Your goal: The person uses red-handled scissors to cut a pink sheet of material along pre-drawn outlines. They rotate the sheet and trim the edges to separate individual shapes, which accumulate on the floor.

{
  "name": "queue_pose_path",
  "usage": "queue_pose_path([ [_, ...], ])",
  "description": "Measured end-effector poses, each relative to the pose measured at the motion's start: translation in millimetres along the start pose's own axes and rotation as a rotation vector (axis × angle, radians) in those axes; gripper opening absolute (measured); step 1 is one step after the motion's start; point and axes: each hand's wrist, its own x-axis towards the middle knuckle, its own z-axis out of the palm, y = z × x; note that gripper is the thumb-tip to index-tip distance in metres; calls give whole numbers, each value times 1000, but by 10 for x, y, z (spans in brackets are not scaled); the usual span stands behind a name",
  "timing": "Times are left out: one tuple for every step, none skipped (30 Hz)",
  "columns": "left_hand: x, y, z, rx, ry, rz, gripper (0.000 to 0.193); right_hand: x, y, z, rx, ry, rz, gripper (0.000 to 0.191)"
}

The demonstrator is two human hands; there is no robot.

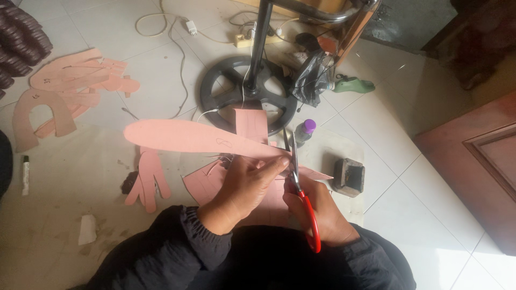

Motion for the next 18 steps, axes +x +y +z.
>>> queue_pose_path([
  [2, 18, -26, 59, -8, -5, 23, 2, -5, -7, -34, 9, -25, 10],
  [5, 30, -37, 66, -17, 4, 23, 3, -9, -8, -26, 5, -40, 10],
  [6, 39, -43, 73, -25, 13, 23, 5, -14, -9, -19, 1, -54, 10],
  [5, 45, -47, 81, -33, 21, 22, 5, -20, -8, -11, -3, -69, 10],
  [8, 51, -48, 85, -33, 22, 22, 5, -27, -9, -12, 1, -84, 10],
  [16, 56, -48, 89, -32, 23, 22, 5, -34, -11, -12, 6, -100, 10],
  [20, 61, -51, 94, -32, 24, 22, 6, -41, -15, -13, 11, -116, 10],
  [26, 71, -61, 86, -62, 46, 21, 10, -47, -29, -24, -4, -78, 10],
  [38, 84, -78, 78, -91, 68, 20, 14, -52, -52, -35, -20, -40, 10],
  [49, 99, -99, 70, -119, 90, 19, 18, -56, -70, -46, -37, -3, 10],
  [54, 114, -123, 100, -122, 64, 19, 16, -56, -81, -21, -45, -34, 10],
  [60, 130, -149, 131, -124, 37, 19, 14, -54, -90, 5, -53, -66, 10],
  [63, 143, -169, 161, -126, 10, 18, 12, -49, -92, 30, -61, -98, 10],
  [66, 155, -184, 166, -133, 7, 19, 12, -43, -88, -6, -55, -55, 11],
  [70, 164, -193, 170, -141, 3, 19, 12, -35, -82, -43, -50, -10, 12],
  [74, 173, -201, 174, -149, -1, 19, 13, -27, -74, -79, -44, 34, 13],
  [81, 184, -210, 187, -155, 0, 19, 14, -21, -68, -78, -33, -38, 13],
  [89, 196, -220, 201, -161, 1, 19, 15, -18, -60, -77, -22, -110, 13],
])
